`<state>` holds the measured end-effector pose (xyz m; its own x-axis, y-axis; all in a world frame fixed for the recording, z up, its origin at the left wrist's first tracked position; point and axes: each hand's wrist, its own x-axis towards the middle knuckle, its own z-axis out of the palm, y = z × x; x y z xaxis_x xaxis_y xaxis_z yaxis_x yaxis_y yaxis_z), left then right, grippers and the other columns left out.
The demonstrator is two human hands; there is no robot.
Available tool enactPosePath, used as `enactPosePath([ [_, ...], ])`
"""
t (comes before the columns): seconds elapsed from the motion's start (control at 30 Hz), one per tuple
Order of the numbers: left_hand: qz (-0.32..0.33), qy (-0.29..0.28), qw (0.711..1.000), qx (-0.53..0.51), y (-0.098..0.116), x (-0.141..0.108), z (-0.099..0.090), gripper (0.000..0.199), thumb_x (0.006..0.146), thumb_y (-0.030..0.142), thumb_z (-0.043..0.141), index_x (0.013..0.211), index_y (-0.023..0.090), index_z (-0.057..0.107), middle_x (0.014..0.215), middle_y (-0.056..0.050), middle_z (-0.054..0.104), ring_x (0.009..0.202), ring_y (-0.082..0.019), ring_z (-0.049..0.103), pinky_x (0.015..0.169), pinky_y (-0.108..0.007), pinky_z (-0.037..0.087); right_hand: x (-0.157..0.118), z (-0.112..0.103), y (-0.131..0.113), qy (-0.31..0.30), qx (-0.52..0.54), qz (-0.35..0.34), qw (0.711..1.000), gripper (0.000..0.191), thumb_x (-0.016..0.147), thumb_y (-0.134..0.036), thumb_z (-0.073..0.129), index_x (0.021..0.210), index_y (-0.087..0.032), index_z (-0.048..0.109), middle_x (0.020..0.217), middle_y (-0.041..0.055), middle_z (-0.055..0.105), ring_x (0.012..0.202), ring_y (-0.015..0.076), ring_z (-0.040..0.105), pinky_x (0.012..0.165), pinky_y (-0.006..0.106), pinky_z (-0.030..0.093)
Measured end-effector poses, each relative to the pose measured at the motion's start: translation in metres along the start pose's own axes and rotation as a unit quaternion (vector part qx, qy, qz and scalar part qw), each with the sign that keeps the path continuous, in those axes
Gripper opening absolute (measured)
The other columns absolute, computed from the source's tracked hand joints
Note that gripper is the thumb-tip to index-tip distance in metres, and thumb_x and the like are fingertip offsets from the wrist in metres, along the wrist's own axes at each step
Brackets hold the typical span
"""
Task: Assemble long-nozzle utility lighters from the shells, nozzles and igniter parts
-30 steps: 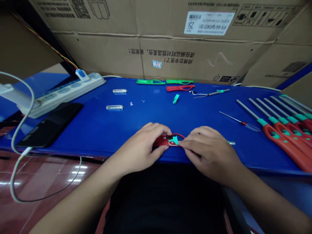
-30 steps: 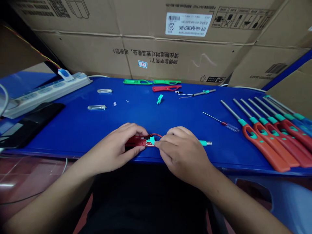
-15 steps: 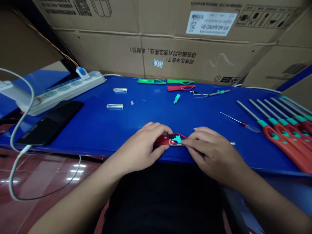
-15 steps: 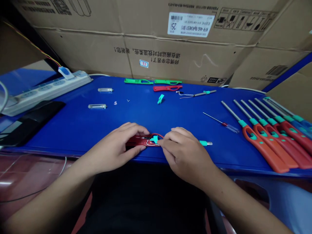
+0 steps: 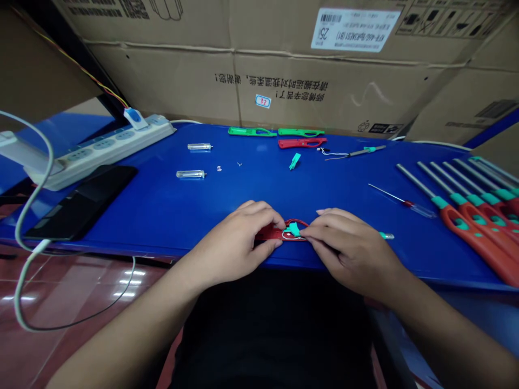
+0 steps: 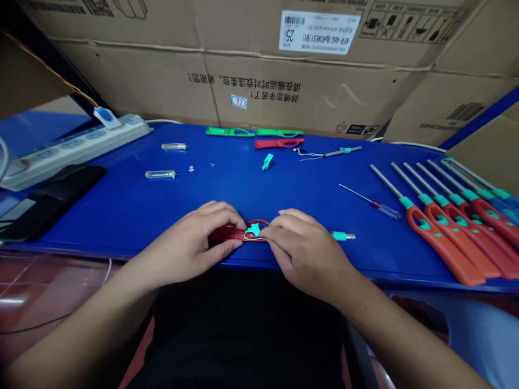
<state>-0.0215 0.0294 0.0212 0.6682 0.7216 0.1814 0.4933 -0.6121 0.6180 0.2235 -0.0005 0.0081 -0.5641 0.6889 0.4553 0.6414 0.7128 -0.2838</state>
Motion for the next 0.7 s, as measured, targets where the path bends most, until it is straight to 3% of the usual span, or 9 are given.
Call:
enactPosePath([
  [0.27, 0.001, 0.024, 1.0, 0.0, -0.002, 0.001, 0.001, 0.019, 0.09, 0.023, 0.066, 0.109, 0.023, 0.063, 0.11, -0.002, 0.068, 0.101, -0.019, 0.061, 0.091, -0.035, 0.048, 0.0, -0.005, 0.001, -0.015, -0.013, 0.007, 1.0, 0.023, 0.093, -0.012, 0.056, 0.108, -0.02, 0.072, 0.097, 0.0034, 0.072, 0.091, 0.0172, 0.065, 0.108, 0.044, 0.047],
  [0.4, 0.004, 0.041, 0.999, 0.0, -0.003, -0.001, 0.003, 0.012, 0.089, 0.024, 0.069, 0.101, 0.021, 0.069, 0.101, -0.002, 0.073, 0.095, -0.019, 0.064, 0.085, -0.034, 0.051, 0.002, -0.003, 0.001, -0.014, -0.004, 0.001, 1.0, 0.019, 0.094, -0.013, 0.056, 0.105, -0.018, 0.071, 0.097, 0.0043, 0.073, 0.091, 0.0178, 0.065, 0.105, 0.044, 0.048],
  [0.7, 0.046, 0.111, 0.992, 0.03, -0.002, -0.01, 0.011, 0.02, 0.091, 0.025, 0.068, 0.109, 0.025, 0.076, 0.112, -0.002, 0.077, 0.105, -0.021, 0.071, 0.1, -0.044, 0.053, 0.002, -0.012, 0.003, -0.03, -0.015, -0.001, 0.999, 0.021, 0.094, -0.013, 0.054, 0.103, -0.021, 0.071, 0.095, 0.0046, 0.073, 0.093, 0.0194, 0.067, 0.102, 0.045, 0.05],
])
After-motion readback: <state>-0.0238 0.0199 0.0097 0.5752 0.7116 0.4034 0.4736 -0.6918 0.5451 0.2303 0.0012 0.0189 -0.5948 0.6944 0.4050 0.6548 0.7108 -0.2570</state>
